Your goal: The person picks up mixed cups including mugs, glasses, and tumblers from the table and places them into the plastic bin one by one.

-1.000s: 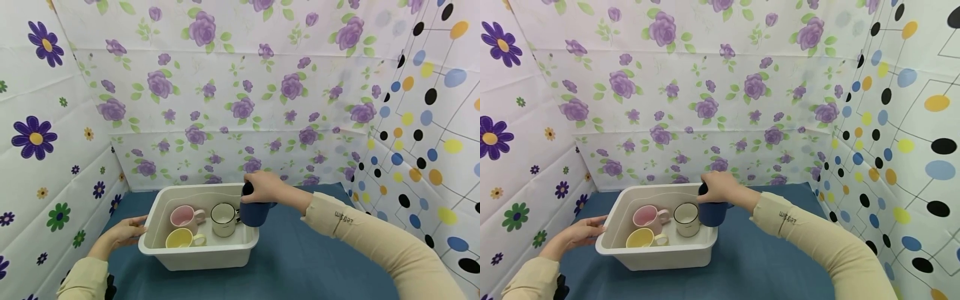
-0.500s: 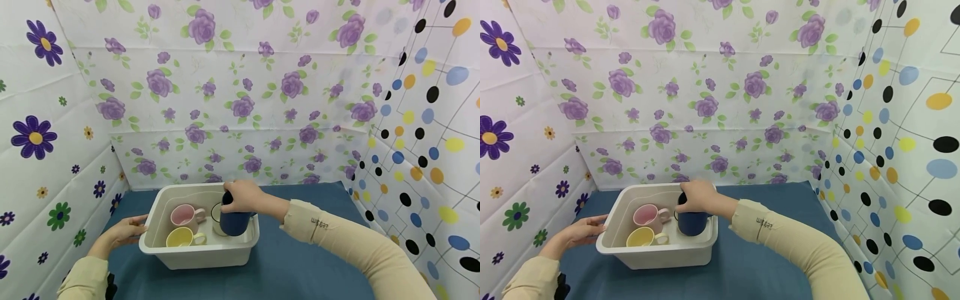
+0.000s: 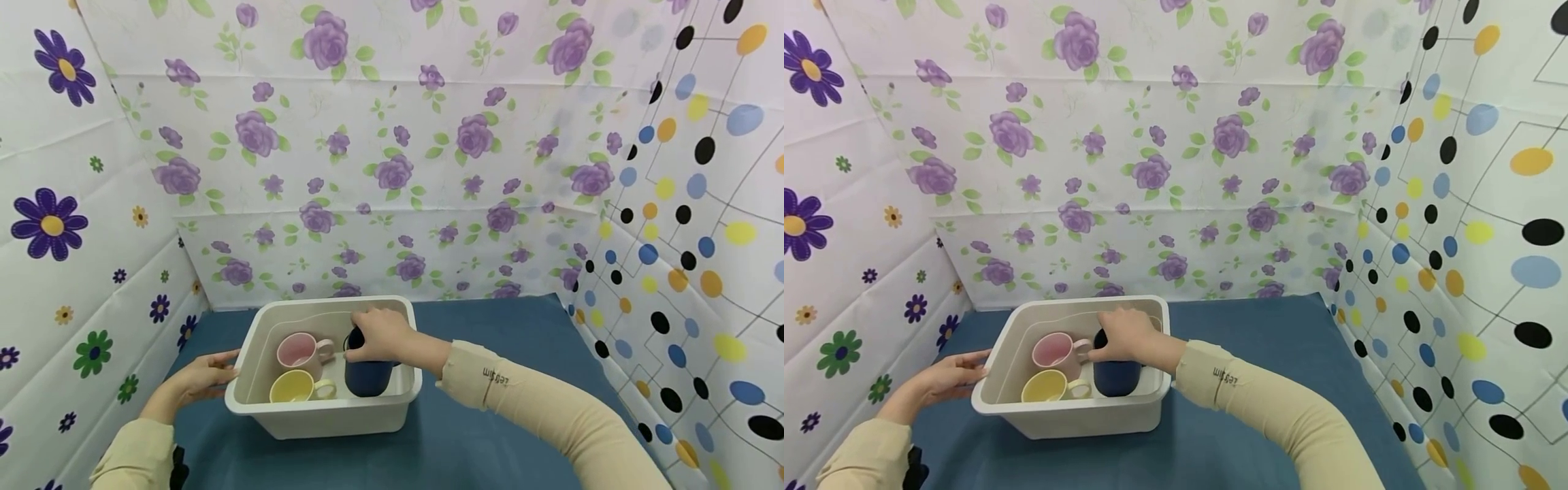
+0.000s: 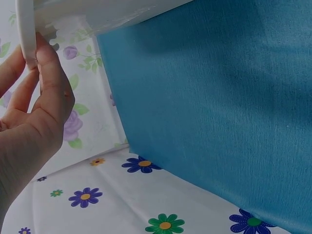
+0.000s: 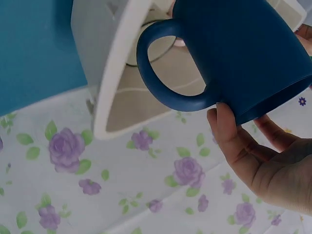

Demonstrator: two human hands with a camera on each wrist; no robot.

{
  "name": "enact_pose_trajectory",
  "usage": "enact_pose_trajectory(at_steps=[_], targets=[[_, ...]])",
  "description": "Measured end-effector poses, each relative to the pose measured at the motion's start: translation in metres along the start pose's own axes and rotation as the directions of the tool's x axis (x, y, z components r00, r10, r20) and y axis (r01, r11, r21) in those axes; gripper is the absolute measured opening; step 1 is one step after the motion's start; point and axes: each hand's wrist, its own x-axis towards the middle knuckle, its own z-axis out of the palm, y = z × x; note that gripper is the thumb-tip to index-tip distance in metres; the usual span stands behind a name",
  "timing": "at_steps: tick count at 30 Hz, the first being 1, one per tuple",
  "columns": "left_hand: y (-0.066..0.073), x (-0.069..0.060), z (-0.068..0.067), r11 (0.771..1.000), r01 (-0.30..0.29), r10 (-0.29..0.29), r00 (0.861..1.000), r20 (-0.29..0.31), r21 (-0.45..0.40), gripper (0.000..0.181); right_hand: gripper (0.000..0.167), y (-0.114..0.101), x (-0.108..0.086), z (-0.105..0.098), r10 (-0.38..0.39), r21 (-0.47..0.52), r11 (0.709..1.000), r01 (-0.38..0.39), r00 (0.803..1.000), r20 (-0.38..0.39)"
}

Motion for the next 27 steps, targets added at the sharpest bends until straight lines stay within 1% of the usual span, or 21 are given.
enact_pose_trajectory(at_steps=[5,12,21,27], targets=[[-0.001,0.001,0.001,1.0,-0.002,0.002,1.0,0.011,-0.008,0.07,0.042,0.001,0.002,0.019,0.018,-0.02,1.0,-0.018,1.0,-0.016],[-0.001,0.0,0.0,1.0,-0.012,0.012,1.0,0.021,0.005,0.07,0.054,0.002,0.006,0.047,0.036,-0.029,0.999,-0.036,0.999,-0.011],[0.001,0.0,-0.002,1.0,-0.009,0.009,1.0,0.01,0.017,0.069,0.045,0.003,0.01,0.067,0.087,0.023,0.996,-0.087,0.995,-0.037],[0.0,0.0,0.0,1.0,-0.003,0.003,1.0,0.008,0.016,0.069,0.042,0.004,0.015,0.085,0.125,0.027,0.992,-0.124,0.991,-0.041]])
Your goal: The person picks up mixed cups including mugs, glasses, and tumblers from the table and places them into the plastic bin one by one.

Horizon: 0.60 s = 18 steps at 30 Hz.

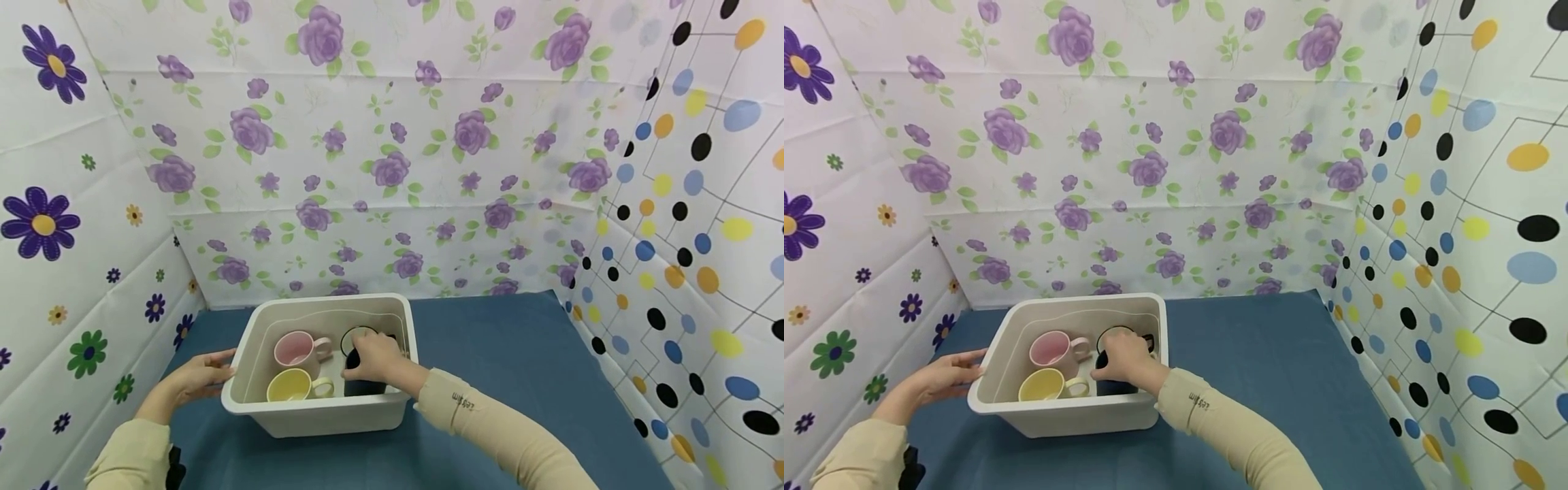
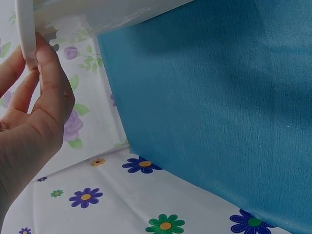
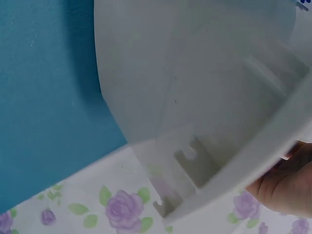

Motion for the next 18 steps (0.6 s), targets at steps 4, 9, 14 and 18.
enact_pose_trajectory(at_steps=[4,9,14,18], targets=[[0.001,0.001,0.0,1.0,0.005,-0.005,1.0,-0.001,0.0,0.069,0.039,0.0,0.001,0.006,0.012,0.015,1.0,-0.012,1.0,-0.01],[-0.001,0.001,0.0,1.0,-0.004,0.004,1.0,0.002,-0.012,0.069,0.044,0.001,0.006,0.02,0.02,0.016,1.0,-0.02,0.999,-0.029],[-0.001,0.001,-0.001,1.0,-0.001,0.001,1.0,-0.002,-0.014,0.069,0.044,-0.002,0.007,0.025,0.04,-0.009,0.999,-0.039,0.999,0.019],[0.0,0.0,0.0,1.0,-0.001,0.001,1.0,-0.002,-0.012,0.068,0.046,-0.003,0.007,0.033,0.049,-0.02,0.999,-0.048,0.998,0.03]])
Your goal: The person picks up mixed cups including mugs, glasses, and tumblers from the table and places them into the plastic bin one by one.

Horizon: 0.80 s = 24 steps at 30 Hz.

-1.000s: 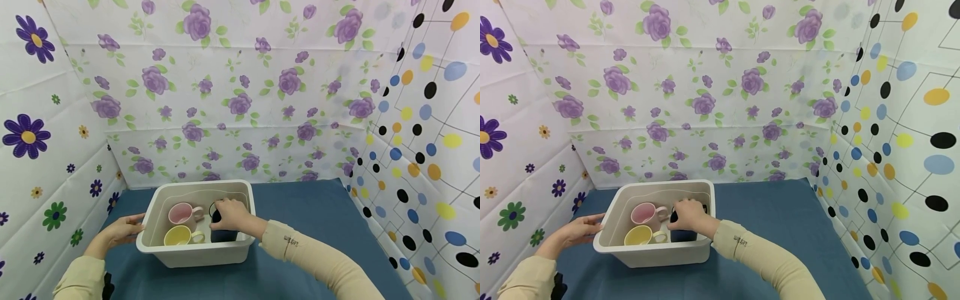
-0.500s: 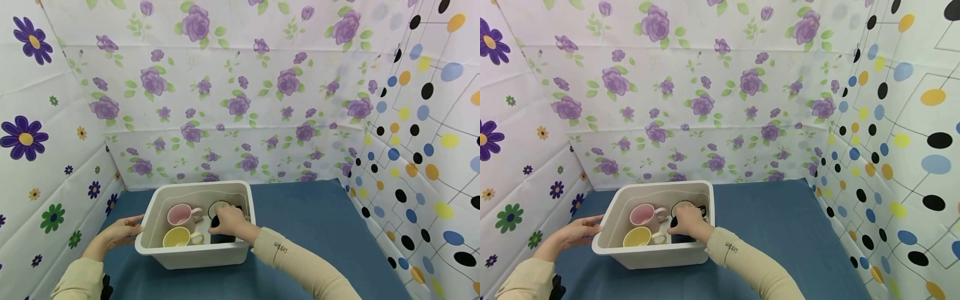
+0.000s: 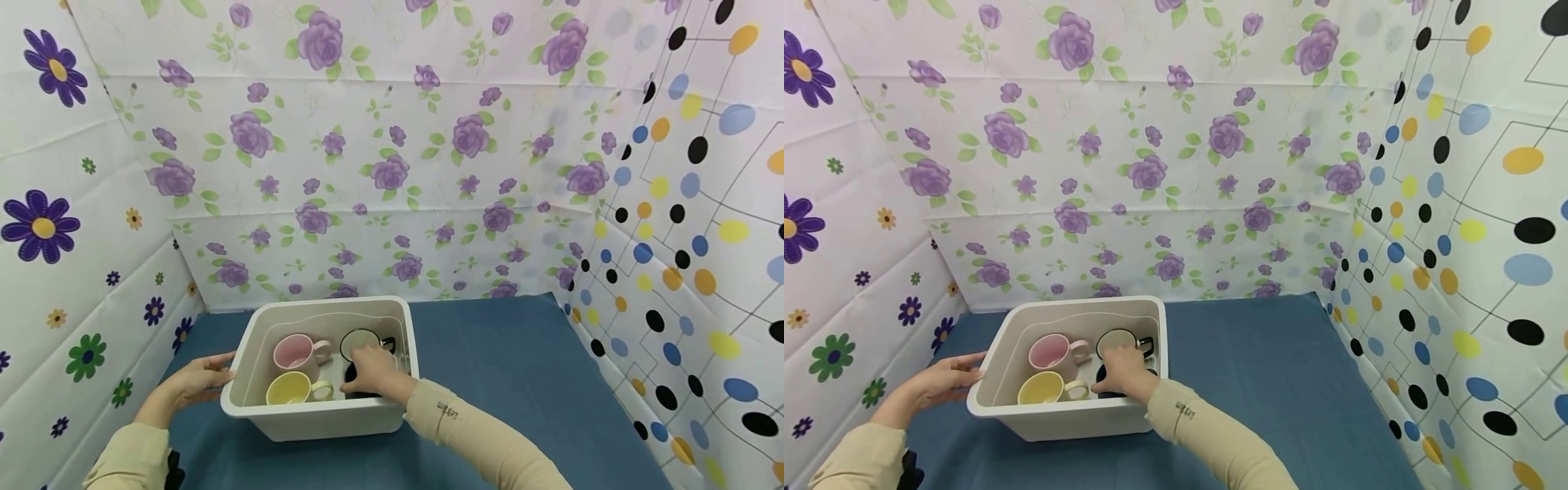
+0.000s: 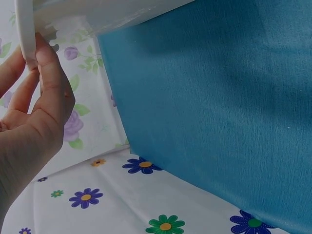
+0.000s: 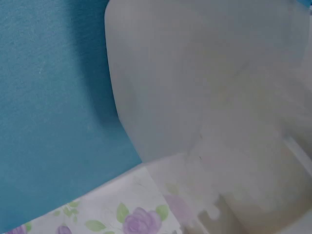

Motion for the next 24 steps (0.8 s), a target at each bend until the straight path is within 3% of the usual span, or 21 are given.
enact_pose_trajectory(at_steps=[8,14,24], targets=[[0.0,-0.001,0.0,1.0,-0.015,0.015,1.0,0.0,0.002,0.069,0.047,-0.004,0.001,0.01,-0.007,-0.028,1.0,0.007,1.0,0.008],[-0.001,0.001,0.0,1.0,0.005,-0.005,1.0,-0.014,0.012,0.068,0.05,-0.006,0.005,0.015,-0.022,-0.061,0.998,0.025,0.998,0.061],[0.0,0.004,0.003,1.0,0.018,-0.018,1.0,-0.023,0.008,0.068,0.067,-0.007,0.005,0.017,-0.009,-0.101,0.995,0.022,0.993,0.121]])
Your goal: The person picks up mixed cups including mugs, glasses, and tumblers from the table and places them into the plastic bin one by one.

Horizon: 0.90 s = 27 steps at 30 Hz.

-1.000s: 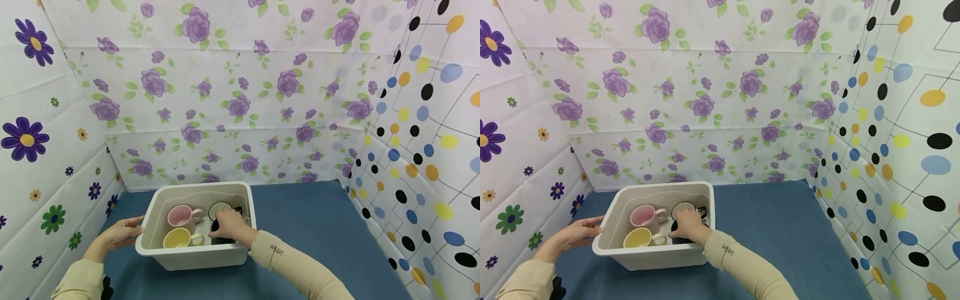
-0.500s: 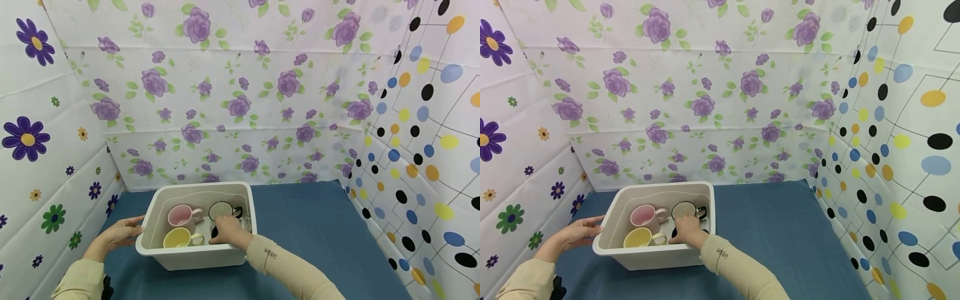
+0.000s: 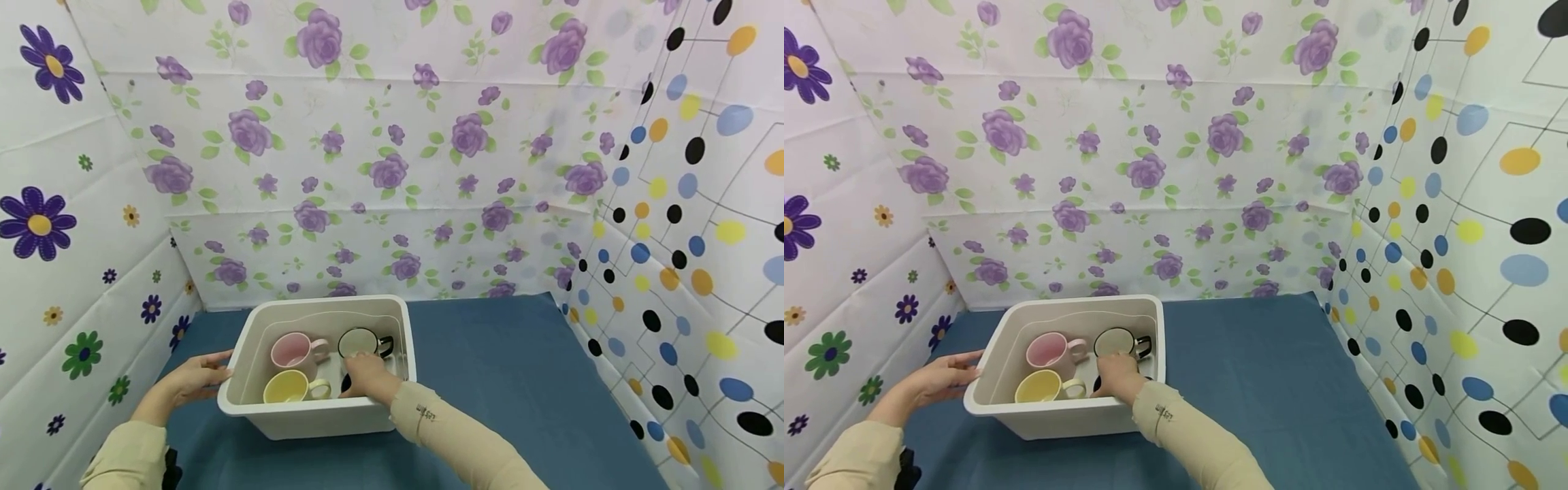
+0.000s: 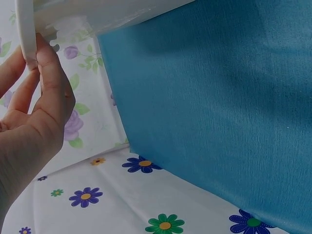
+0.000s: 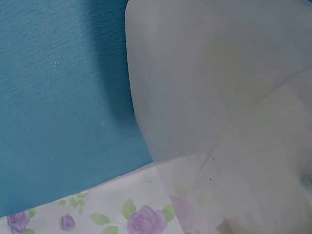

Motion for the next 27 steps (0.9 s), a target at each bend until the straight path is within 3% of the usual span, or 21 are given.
enact_pose_trajectory(at_steps=[14,20,27], targets=[[-0.001,-0.002,-0.001,1.0,-0.013,0.013,1.0,0.005,0.004,0.069,0.071,-0.003,-0.002,-0.002,0.035,-0.042,0.999,-0.034,0.999,0.02],[-0.002,-0.002,0.001,1.0,-0.014,0.014,1.0,0.011,-0.001,0.069,0.066,-0.002,-0.006,-0.004,0.067,-0.006,0.998,-0.067,0.996,0.065],[0.001,-0.001,0.003,0.998,-0.05,0.051,0.998,-0.042,0.039,0.065,0.061,0.007,0.006,0.012,0.048,0.003,0.999,-0.048,0.997,0.061]])
